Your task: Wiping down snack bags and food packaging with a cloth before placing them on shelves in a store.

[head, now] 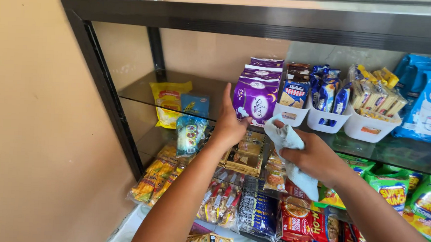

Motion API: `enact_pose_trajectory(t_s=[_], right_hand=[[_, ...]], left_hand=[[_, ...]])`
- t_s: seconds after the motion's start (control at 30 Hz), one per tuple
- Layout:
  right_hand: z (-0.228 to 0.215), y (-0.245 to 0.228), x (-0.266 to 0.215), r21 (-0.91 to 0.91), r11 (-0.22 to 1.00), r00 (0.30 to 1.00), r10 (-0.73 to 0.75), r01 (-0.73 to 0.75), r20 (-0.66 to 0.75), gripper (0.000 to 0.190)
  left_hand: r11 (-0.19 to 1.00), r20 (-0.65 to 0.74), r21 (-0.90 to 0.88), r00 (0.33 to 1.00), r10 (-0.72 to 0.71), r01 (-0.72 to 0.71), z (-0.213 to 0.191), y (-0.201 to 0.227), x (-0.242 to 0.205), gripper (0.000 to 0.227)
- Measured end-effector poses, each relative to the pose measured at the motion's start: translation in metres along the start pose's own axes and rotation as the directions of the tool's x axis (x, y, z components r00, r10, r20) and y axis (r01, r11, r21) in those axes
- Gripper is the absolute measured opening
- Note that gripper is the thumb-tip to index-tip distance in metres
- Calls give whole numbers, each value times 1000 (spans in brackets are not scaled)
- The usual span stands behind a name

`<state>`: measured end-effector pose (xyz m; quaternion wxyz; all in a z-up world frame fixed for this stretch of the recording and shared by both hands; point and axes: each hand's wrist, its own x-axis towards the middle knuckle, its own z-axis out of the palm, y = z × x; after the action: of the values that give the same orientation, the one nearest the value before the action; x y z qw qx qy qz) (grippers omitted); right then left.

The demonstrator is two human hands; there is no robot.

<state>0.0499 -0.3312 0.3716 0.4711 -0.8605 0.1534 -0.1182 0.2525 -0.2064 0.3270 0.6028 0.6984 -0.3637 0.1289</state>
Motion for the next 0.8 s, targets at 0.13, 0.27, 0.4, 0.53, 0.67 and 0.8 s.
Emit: enact_pose_trajectory(t_s=[0.13, 0.27, 0.4, 0.53, 0.67, 0.8], right_hand=[[-3, 1, -24, -61, 998, 998, -18, 22, 58, 58], [0, 7, -40, -31, 998, 996, 54, -52, 73, 66], [2, 41, -52, -138, 986, 990, 109, -96, 86, 64], [6, 70, -73, -147, 965, 969, 232, -218, 81, 58], [25, 131, -87, -273, 893, 909, 400, -358, 119, 44], [53, 182, -84, -394, 889, 886, 362, -235, 290, 39]], left_hand=[[1000, 6, 6, 1000, -13, 13, -1, -4, -8, 115], [1000, -30, -14, 999, 26, -26, -8, 9, -28, 108], [984, -138, 139, 981, 134, -115, -13, 20, -73, 93], [963, -178, 253, 974, 141, -93, -4, 17, -135, 80], [960, -106, 278, 992, 64, -33, 20, -11, -207, 68], [957, 45, 291, 999, 3, -16, 37, -46, -275, 60]])
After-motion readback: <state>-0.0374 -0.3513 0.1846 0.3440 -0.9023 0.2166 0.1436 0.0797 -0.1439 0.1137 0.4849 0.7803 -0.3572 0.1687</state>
